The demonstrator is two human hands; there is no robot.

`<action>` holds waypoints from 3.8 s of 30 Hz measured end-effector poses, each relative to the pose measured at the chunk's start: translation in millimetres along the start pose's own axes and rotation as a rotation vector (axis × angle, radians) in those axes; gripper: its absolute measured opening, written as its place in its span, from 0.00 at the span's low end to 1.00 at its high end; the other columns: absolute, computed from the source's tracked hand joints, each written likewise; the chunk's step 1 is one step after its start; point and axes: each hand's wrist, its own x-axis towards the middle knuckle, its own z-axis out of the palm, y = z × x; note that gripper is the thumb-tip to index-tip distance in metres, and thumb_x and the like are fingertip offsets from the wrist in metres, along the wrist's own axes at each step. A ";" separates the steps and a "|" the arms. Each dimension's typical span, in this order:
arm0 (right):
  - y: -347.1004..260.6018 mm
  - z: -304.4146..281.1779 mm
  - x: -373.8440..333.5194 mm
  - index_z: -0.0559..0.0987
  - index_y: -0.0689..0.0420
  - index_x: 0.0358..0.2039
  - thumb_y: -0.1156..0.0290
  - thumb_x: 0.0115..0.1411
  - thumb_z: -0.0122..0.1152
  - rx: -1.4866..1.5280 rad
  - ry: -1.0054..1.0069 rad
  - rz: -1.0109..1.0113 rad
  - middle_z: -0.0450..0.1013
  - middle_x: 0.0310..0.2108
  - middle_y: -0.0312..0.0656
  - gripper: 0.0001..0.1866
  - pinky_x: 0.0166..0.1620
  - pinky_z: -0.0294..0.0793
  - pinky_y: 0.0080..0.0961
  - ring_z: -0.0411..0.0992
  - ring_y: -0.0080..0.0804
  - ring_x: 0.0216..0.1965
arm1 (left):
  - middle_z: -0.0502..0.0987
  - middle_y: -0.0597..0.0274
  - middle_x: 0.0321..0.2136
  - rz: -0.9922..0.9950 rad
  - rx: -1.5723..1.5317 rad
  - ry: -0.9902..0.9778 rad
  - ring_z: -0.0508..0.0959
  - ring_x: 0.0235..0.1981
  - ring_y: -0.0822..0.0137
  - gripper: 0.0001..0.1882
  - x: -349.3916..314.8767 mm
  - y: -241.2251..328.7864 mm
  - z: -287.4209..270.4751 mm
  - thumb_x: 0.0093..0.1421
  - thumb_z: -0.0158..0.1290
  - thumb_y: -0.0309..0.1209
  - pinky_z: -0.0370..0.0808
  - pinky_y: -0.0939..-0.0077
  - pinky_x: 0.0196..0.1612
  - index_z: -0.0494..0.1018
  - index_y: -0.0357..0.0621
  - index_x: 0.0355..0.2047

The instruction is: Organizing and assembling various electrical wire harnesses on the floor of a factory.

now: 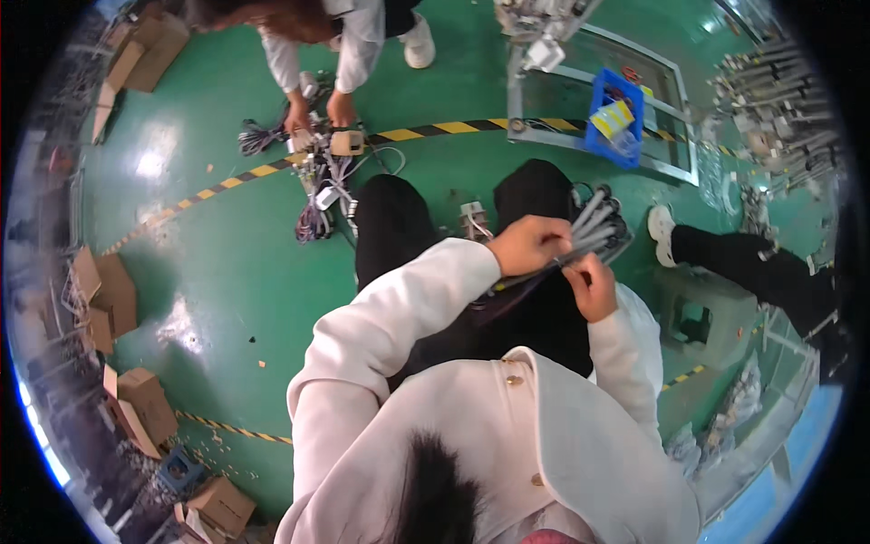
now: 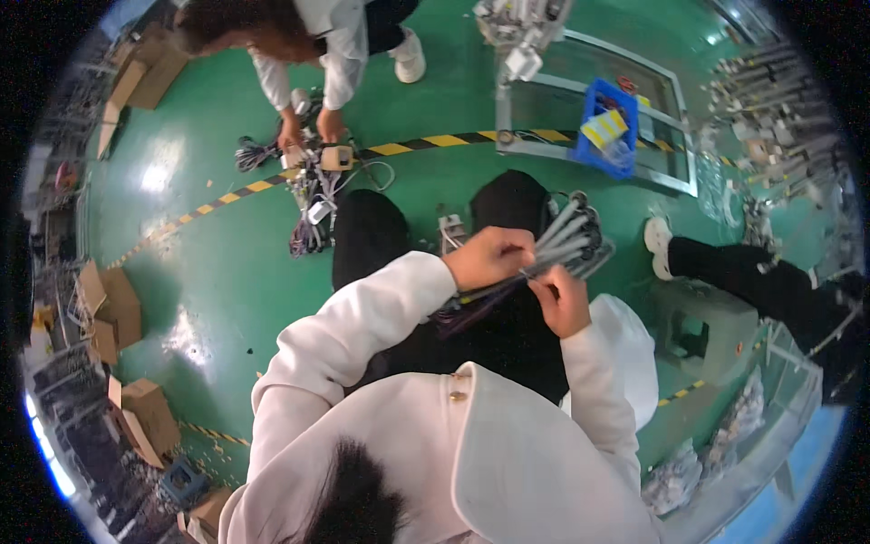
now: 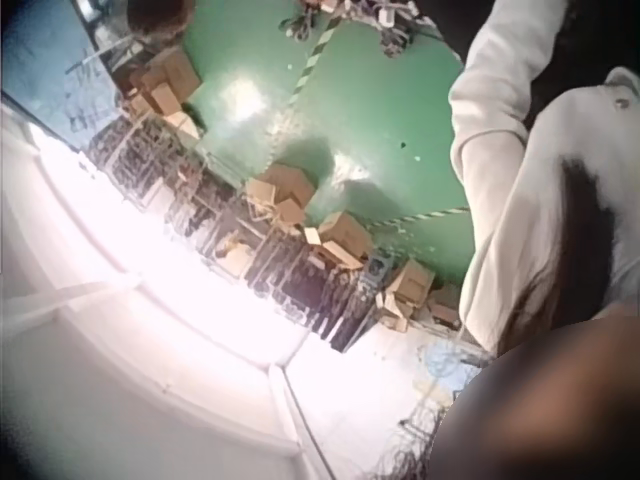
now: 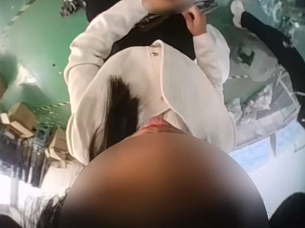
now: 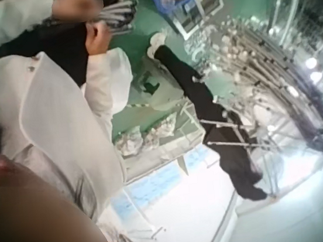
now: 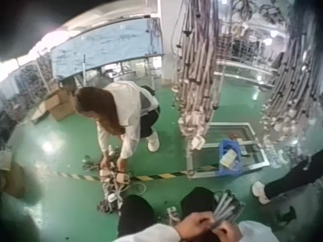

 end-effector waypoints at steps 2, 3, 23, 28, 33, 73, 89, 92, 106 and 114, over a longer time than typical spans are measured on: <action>-1.1 3.3 -3.8 0.68 0.59 0.24 0.73 0.55 0.60 0.015 0.006 0.041 0.67 0.17 0.44 0.10 0.21 0.63 0.27 0.66 0.38 0.16 | 0.70 0.53 0.19 0.024 0.053 0.001 0.72 0.21 0.60 0.04 -2.7 1.3 -2.3 0.54 0.51 0.28 0.68 0.69 0.28 0.69 0.40 0.25; -1.2 5.2 -5.8 0.68 0.59 0.24 0.72 0.55 0.59 0.038 0.018 0.053 0.68 0.17 0.44 0.10 0.21 0.63 0.26 0.66 0.36 0.16 | 0.71 0.53 0.19 0.022 0.060 -0.002 0.72 0.22 0.61 0.04 -3.6 1.2 -2.7 0.54 0.51 0.28 0.68 0.69 0.28 0.70 0.40 0.26; -39.6 7.2 13.6 0.76 0.61 0.34 0.76 0.56 0.57 -0.160 0.285 -0.030 0.71 0.39 0.44 0.05 0.39 0.69 0.27 0.71 0.35 0.35 | 0.72 0.50 0.30 0.130 0.605 0.048 0.74 0.34 0.51 0.07 -9.9 7.3 22.8 0.52 0.51 0.30 0.70 0.63 0.39 0.73 0.39 0.28; -36.1 -3.5 7.9 0.76 0.63 0.35 0.76 0.57 0.54 -0.166 0.214 0.022 0.72 0.34 0.45 0.06 0.40 0.70 0.29 0.71 0.39 0.36 | 0.73 0.52 0.29 0.106 0.503 0.006 0.74 0.34 0.52 0.07 -1.9 2.9 13.2 0.55 0.49 0.31 0.71 0.62 0.37 0.75 0.41 0.28; -32.9 -4.2 2.2 0.73 0.62 0.31 0.76 0.58 0.53 -0.253 0.241 0.034 0.70 0.30 0.45 0.04 0.38 0.69 0.30 0.70 0.41 0.33 | 0.77 0.56 0.32 0.131 0.181 -0.149 0.76 0.35 0.58 0.09 7.9 -5.8 -7.2 0.55 0.51 0.31 0.72 0.68 0.40 0.78 0.42 0.33; -23.2 8.1 -24.2 0.74 0.56 0.25 0.75 0.52 0.54 -0.219 0.033 -0.015 0.69 0.25 0.45 0.01 0.32 0.68 0.35 0.69 0.46 0.30 | 0.78 0.61 0.23 0.042 0.051 -0.226 0.77 0.27 0.73 0.03 5.8 -11.3 -17.8 0.46 0.57 0.21 0.75 0.76 0.34 0.77 0.38 0.24; 3.0 0.3 6.6 0.79 0.58 0.29 0.74 0.46 0.65 -0.002 0.097 -0.030 0.70 0.34 0.40 0.08 0.41 0.70 0.29 0.71 0.37 0.37 | 0.74 0.61 0.25 0.499 0.565 -0.022 0.75 0.27 0.59 0.08 -5.8 9.8 0.8 0.45 0.56 0.19 0.71 0.69 0.30 0.69 0.43 0.24; 5.3 4.4 5.8 0.78 0.58 0.28 0.74 0.46 0.65 -0.015 0.130 -0.043 0.71 0.33 0.39 0.07 0.41 0.70 0.28 0.71 0.36 0.37 | 0.74 0.62 0.25 0.629 0.624 0.009 0.74 0.26 0.59 0.08 -3.5 8.6 2.7 0.45 0.57 0.20 0.71 0.69 0.30 0.69 0.43 0.24; 10.1 -9.6 13.6 0.77 0.58 0.39 0.70 0.51 0.61 -0.138 0.069 -0.050 0.71 0.37 0.47 0.13 0.44 0.69 0.33 0.70 0.45 0.39 | 0.77 0.55 0.27 0.393 0.515 0.185 0.78 0.31 0.58 0.05 0.0 -6.3 9.9 0.44 0.57 0.20 0.75 0.69 0.36 0.75 0.40 0.24; 9.0 -9.2 14.5 0.77 0.61 0.30 0.75 0.49 0.64 0.166 0.017 0.054 0.71 0.32 0.38 0.07 0.32 0.69 0.21 0.70 0.29 0.32 | 0.73 0.62 0.32 0.203 0.279 0.283 0.75 0.28 0.69 0.09 -4.4 -6.9 10.3 0.41 0.61 0.17 0.72 0.79 0.28 0.78 0.41 0.24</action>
